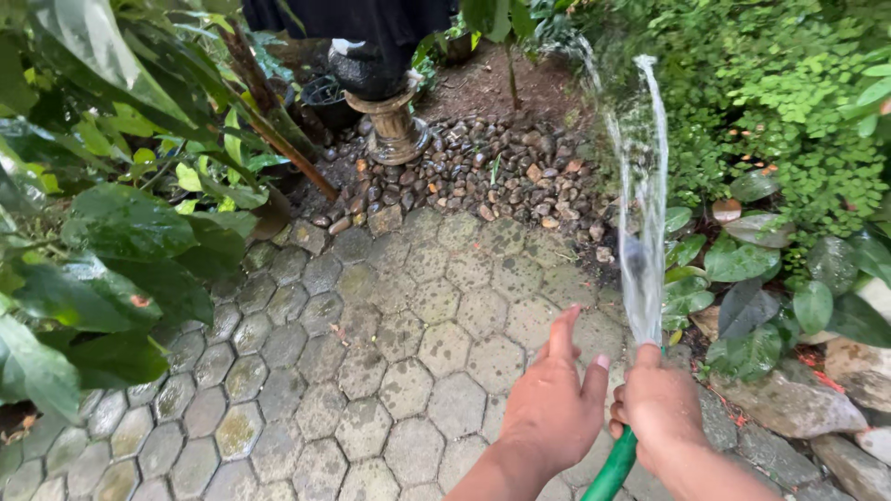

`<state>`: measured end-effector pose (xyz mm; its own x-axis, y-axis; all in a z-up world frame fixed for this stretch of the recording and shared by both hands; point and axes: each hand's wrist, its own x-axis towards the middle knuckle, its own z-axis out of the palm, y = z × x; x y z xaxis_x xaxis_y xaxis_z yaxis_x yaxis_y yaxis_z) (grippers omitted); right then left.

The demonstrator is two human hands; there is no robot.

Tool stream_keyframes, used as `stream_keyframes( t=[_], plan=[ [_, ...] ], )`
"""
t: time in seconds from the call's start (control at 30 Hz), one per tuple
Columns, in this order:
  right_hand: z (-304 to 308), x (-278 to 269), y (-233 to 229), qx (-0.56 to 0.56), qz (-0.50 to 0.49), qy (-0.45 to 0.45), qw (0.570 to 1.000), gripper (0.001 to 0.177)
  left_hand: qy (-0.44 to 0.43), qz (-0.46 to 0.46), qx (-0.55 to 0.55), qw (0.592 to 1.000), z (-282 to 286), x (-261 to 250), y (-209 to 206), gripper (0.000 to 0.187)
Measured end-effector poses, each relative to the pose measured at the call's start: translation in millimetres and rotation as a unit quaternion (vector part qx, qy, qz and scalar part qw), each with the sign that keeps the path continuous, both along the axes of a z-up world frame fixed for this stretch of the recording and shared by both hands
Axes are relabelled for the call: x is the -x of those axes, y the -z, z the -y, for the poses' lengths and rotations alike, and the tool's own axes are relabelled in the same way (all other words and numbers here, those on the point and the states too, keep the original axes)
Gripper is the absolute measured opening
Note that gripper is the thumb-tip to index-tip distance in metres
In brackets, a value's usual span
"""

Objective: The person waters various potted plants and garden foliage using a hose.

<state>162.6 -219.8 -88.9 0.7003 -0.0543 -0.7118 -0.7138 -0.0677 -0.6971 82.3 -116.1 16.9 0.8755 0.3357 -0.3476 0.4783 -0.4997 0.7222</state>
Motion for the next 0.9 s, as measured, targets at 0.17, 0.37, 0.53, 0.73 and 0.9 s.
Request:
stream_keyframes(
  t=[0.17, 0.37, 0.53, 0.73, 0.9],
  plan=[
    [8, 4, 2, 0.030, 0.026, 0.011, 0.999, 0.060, 0.060, -0.061, 0.052, 0.995, 7, -7, 3, 0.059],
    [8, 12, -7, 0.151, 0.071, 0.007, 0.986, 0.066, 0.090, -0.080, 0.081, 0.989, 7, -16, 4, 0.044],
    [-1, 17, -13, 0.094, -0.002, 0.057, 0.994, 0.065, 0.091, -0.103, 0.197, 0.971, -5, -16, 27, 0.042],
    [-14, 16, -11, 0.278, 0.014, 0.042, 0.960, 0.075, 0.124, -0.199, 0.380, 0.895, -26, -23, 77, 0.055],
    [-58, 25, -28, 0.335, -0.020, 0.077, 0.939, 0.070, 0.163, -0.289, 0.499, 0.801, -72, -20, 89, 0.064]
  ],
)
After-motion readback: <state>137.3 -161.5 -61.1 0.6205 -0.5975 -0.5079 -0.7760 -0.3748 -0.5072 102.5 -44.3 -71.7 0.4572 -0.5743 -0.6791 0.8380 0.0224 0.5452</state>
